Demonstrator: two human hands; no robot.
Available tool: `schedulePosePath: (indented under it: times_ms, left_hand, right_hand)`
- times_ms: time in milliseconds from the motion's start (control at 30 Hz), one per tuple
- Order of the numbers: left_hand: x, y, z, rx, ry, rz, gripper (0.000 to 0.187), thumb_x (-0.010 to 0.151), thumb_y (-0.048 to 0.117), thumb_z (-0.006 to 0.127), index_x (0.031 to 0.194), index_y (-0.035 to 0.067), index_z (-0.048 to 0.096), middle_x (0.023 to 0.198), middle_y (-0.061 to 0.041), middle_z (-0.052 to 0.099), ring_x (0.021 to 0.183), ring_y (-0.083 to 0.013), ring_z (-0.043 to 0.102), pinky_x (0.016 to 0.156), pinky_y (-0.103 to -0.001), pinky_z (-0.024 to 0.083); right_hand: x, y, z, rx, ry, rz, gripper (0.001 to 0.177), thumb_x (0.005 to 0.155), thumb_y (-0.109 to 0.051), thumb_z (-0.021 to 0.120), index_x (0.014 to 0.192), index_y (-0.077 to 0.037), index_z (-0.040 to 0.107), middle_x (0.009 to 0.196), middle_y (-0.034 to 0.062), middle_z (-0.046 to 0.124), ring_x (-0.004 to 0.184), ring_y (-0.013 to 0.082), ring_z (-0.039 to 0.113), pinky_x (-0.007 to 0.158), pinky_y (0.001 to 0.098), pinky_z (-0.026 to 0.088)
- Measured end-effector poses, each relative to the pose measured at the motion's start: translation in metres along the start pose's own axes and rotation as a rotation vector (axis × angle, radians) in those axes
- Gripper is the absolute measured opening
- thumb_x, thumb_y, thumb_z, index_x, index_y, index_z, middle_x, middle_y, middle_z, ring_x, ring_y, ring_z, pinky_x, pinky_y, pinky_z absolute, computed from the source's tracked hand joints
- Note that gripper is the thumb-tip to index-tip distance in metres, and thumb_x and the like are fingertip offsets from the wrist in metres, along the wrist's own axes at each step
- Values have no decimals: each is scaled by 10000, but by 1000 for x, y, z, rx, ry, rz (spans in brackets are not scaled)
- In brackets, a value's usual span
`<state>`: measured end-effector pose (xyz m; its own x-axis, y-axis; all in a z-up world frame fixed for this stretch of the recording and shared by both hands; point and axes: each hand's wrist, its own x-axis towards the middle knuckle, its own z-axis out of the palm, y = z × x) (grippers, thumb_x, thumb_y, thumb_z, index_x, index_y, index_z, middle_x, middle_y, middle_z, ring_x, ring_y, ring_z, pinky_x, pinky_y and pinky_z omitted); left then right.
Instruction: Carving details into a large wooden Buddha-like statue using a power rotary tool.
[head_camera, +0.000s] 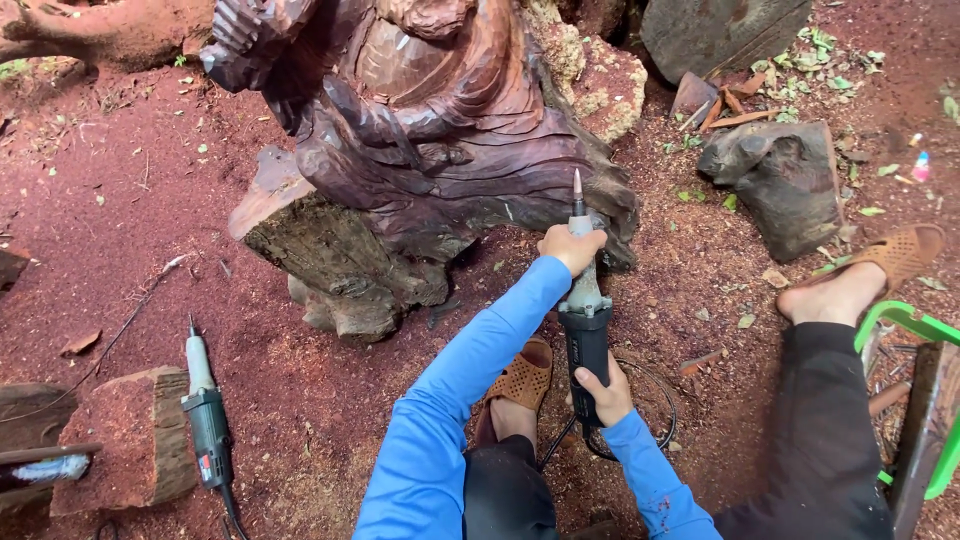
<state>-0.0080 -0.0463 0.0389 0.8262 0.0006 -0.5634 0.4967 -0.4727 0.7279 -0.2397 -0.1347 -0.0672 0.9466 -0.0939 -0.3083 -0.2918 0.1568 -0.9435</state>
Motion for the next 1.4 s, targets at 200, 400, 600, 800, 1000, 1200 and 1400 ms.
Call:
schedulePosePath:
  times_ms: [200, 400, 600, 800, 1000, 1200, 1400]
  left_hand:
    - [-13, 14, 3, 162, 10, -1, 854, 695, 475, 710, 1386, -12, 587, 1306, -189, 639, 1315, -352, 529, 1118, -506, 422]
    - [-25, 26, 7, 237, 4, -8, 819, 748, 452, 689, 1398, -32, 575, 1343, -226, 599, 1321, -353, 502, 1125, -499, 403]
    - [-6, 11, 14, 227, 15, -35, 879, 736, 507, 710, 1418, -22, 542, 1381, -194, 583, 1318, -348, 530, 1139, -496, 415]
    - [17, -10, 10, -20, 33, -20, 657, 663, 344, 789, 1217, 11, 678, 1203, -200, 675, 1189, -353, 637, 1038, -508, 483]
    - [63, -43, 7, -251, -2, 15, 579, 699, 310, 773, 1155, -26, 653, 1108, -242, 642, 1047, -361, 623, 805, -545, 471]
    - [58, -47, -10, -613, -19, 53, 354, 658, 154, 758, 929, -66, 697, 1109, -341, 615, 1001, -445, 645, 773, -584, 541]
    - [43, -46, -14, -976, -24, 61, 258, 622, 35, 690, 839, -95, 639, 947, -281, 702, 926, -381, 739, 687, -474, 580]
  right_hand:
    - [-6, 3, -4, 225, -57, 62, 382, 851, -329, 774, 1033, -29, 622, 687, 304, 696, 541, 413, 759, 388, 501, 632]
    - [-28, -10, 5, 147, 13, 131, 649, 848, -429, 784, 1375, -76, 643, 1005, 284, 699, 848, 340, 680, 656, 521, 594]
    - [-30, -11, 5, 187, 7, 74, 519, 858, -381, 788, 1253, -56, 696, 914, 269, 708, 769, 330, 698, 527, 463, 603]
    - [-1, 4, -7, 216, -54, 110, 368, 825, -284, 800, 1062, -50, 644, 679, 293, 678, 523, 389, 741, 377, 449, 626]
    - [8, -5, -21, -35, -17, 119, 519, 731, -361, 899, 1146, -134, 686, 708, 205, 683, 566, 317, 754, 456, 376, 626]
    - [25, -14, -36, -452, 5, 135, 778, 649, -627, 894, 1314, -303, 653, 916, 202, 699, 874, 381, 731, 687, 485, 532]
    - [21, -56, -46, -556, -18, 150, 853, 684, -616, 875, 1408, -259, 599, 1062, 248, 721, 1006, 442, 717, 798, 511, 564]
